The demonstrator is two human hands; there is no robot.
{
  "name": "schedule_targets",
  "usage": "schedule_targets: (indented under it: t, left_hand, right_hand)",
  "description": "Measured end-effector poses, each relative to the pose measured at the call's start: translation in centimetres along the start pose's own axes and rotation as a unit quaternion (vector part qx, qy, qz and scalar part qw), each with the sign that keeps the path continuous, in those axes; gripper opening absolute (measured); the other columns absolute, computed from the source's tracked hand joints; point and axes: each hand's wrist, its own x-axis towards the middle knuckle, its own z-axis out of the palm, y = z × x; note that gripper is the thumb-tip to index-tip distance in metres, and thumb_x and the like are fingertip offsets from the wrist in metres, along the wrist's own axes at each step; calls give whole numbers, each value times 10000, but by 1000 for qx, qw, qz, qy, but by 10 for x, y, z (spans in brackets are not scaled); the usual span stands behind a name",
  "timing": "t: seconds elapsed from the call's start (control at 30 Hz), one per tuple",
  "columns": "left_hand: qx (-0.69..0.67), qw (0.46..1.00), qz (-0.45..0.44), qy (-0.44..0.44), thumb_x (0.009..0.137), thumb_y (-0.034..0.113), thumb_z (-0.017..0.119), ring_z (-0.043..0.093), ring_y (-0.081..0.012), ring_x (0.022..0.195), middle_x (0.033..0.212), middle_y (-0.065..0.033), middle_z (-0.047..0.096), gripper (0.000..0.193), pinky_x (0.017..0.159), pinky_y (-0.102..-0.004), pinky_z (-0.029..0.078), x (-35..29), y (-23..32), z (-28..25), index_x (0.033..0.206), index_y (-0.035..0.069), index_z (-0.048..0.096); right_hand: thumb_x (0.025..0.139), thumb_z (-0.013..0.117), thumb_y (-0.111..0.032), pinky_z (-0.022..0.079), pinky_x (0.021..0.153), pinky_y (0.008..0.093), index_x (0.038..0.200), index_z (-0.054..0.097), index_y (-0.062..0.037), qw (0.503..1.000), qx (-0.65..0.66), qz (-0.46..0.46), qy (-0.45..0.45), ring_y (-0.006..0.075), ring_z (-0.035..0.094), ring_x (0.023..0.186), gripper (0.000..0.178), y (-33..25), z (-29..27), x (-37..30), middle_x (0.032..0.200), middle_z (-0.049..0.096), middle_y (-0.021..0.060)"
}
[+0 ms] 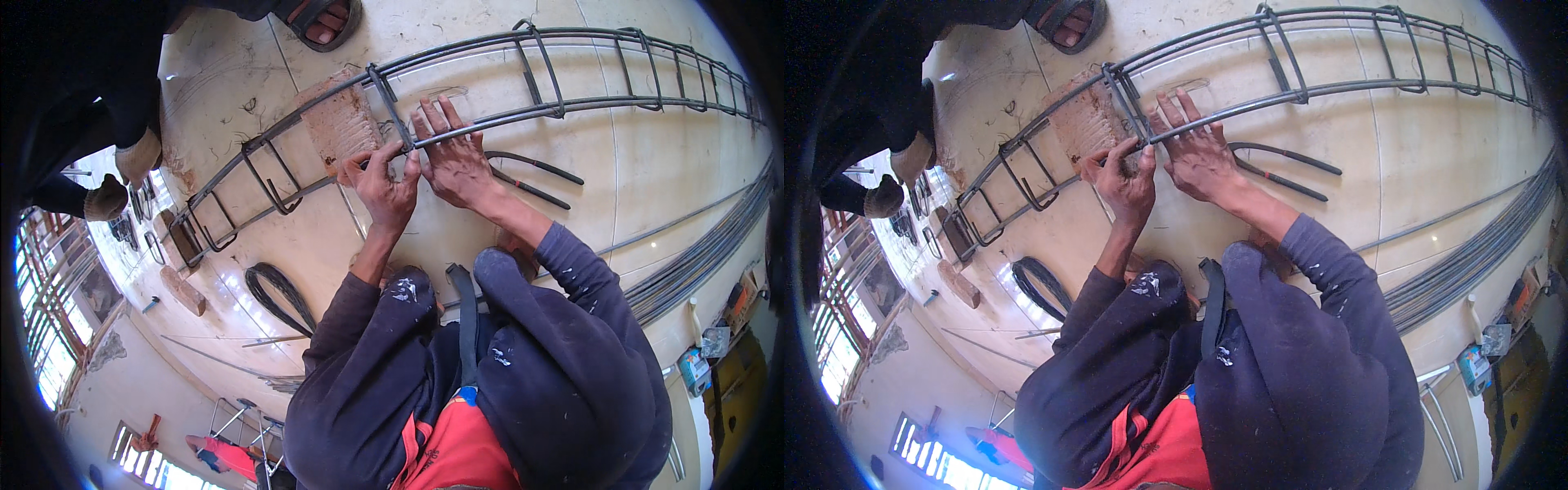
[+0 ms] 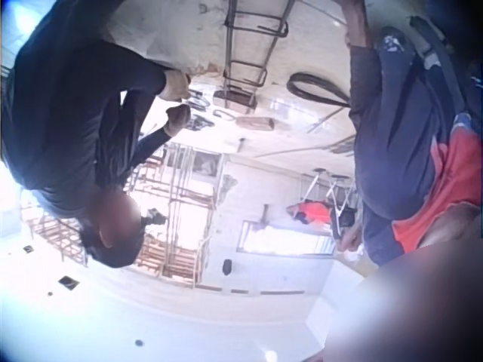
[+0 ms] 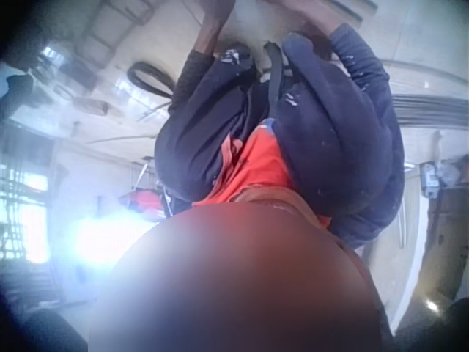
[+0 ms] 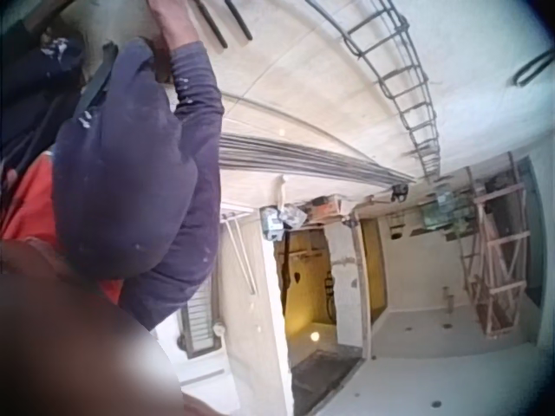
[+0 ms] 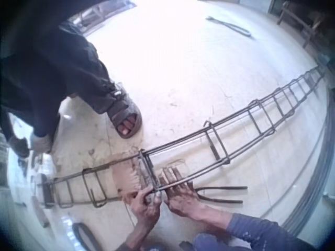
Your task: The person sits on the floor and assembles a metal frame by tying metal rods together with wire. They use pliers to twist and secure the wire at multiple points along the frame.
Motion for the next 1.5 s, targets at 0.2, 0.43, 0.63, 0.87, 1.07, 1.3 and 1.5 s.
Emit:
schedule_targets:
  t: [0.2,0.43,0.63,0.87,1.07,1.3,1.5]
  left_hand:
    - [8,1000,1,4,744,286,766,465,-254,906,853,-90,539,284,867,-393,319,1,1,-1,955,110,694]
    - [-7,1000,-4,-11,729,216,758,498,-216,878,865,-10,679,253,884,-377,297,1,3,-2,943,103,685]
    - [8,999,8,-36,732,222,756,499,-225,916,910,-42,687,252,875,-373,327,0,1,-5,935,87,693]
    - [-5,999,2,-45,733,215,742,508,-222,919,928,-38,700,239,879,-365,328,1,2,-5,929,86,694]
    - [-9,999,18,-37,747,223,755,510,-225,897,927,-19,693,235,872,-347,325,1,-1,-4,942,112,685]
    - [-77,996,21,-27,753,151,759,507,-237,922,931,-48,695,235,860,-336,348,2,-2,-1,962,75,682]
    - [-116,993,23,9,749,125,751,515,-238,905,925,-25,695,213,813,-328,386,2,-4,-2,953,78,707]
  right_hand:
    - [830,577,-161,125,1095,465,1166,542,-175,994,40,-99,36,261,227,1406,338,25,-9,14,1453,368,63]
    - [787,667,-109,380,994,415,985,648,-89,966,209,-119,98,197,597,1043,200,39,-2,6,1031,641,55]
    - [750,649,-69,451,829,370,1036,681,-68,977,140,-84,139,224,622,867,289,20,-12,-4,888,642,65]
    - [732,674,-65,446,570,334,992,673,-53,969,196,-18,149,198,595,603,260,-4,-15,-11,702,581,42]
    - [768,661,-104,465,539,374,1026,659,-55,942,314,116,33,282,613,601,262,-27,-37,-15,752,622,96]
    - [820,598,-147,497,611,441,1016,647,-50,983,166,80,-24,352,623,665,224,-28,-80,-5,809,645,155]
    - [823,607,-124,476,596,400,1014,664,-8,961,204,139,-123,356,606,635,231,-41,-96,4,817,657,196]
